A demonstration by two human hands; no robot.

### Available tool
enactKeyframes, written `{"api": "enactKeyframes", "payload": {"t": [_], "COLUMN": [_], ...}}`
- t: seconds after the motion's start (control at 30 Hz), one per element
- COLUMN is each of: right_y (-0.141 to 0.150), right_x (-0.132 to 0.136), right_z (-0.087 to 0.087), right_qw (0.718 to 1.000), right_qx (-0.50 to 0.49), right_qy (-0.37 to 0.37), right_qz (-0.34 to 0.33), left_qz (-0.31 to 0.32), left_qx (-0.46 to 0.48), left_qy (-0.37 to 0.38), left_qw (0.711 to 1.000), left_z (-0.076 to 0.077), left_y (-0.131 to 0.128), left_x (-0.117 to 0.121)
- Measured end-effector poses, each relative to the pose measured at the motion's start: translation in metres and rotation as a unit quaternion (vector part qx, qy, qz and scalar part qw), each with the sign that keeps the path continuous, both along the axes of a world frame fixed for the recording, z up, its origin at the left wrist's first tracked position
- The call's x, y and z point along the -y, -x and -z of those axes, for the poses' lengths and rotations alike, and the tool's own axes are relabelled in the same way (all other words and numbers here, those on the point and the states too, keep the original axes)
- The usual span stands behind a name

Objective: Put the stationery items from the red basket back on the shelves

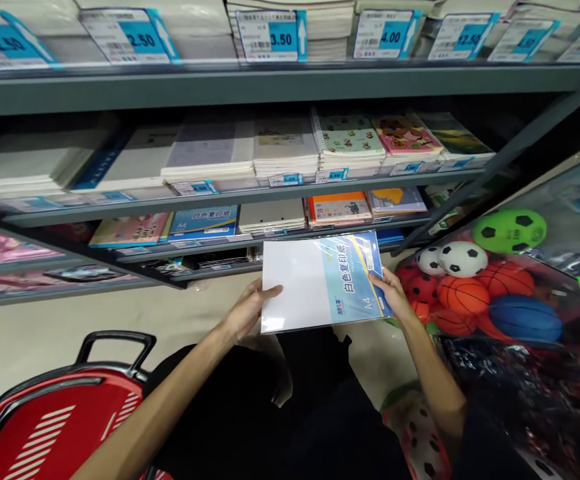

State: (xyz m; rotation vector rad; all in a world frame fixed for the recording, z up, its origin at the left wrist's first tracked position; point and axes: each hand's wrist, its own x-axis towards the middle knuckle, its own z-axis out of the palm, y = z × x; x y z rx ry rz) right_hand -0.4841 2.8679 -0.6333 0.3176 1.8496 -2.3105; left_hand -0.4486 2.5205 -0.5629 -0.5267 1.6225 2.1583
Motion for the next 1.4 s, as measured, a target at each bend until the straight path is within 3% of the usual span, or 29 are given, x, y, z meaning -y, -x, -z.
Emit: {"api": "enactKeyframes", "payload": {"t": [0.1,0.3,0.47,0.63,0.8,0.9,1.07,1.2,1.4], "right_y": [-0.008,-0.047,-0.083,-0.097,-0.083,-0.071,-0.068,-0.066,-0.068], "right_x": [0.008,0.049,0.088,0.108,0.098,0.087,0.069,0.06,0.07], "right_z": [0.011,0.03,0.031,0.033,0.035,0.039,0.047,0.054,0.063], "right_qw": [1.0,0.984,0.962,0.961,0.961,0.968,0.981,0.97,0.974], "right_qx": [0.002,0.004,0.057,0.044,0.045,0.073,0.106,0.176,0.175], "right_qy": [0.012,0.079,0.211,0.241,0.246,0.216,0.164,0.142,0.085], "right_qz": [0.024,0.161,0.161,0.128,0.115,0.107,0.002,-0.087,-0.12], "left_qz": [-0.025,-0.144,-0.088,-0.086,-0.062,-0.044,-0.018,-0.012,0.019], "left_qx": [0.025,0.002,0.052,0.021,-0.022,-0.028,-0.024,-0.067,-0.087], "left_qy": [0.002,-0.085,-0.08,-0.02,-0.02,0.018,0.138,0.188,0.18], "left_qw": [0.999,0.986,0.992,0.996,0.998,0.998,0.99,0.98,0.98], "left_z": [-0.003,-0.012,0.0,0.01,0.0,-0.005,0.009,0.024,0.013], "left_y": [0.004,0.011,0.002,0.003,0.01,0.011,0.009,0.012,0.015], "left_x": [0.0,-0.003,-0.015,-0.008,0.006,0.013,0.022,0.031,0.045]}}
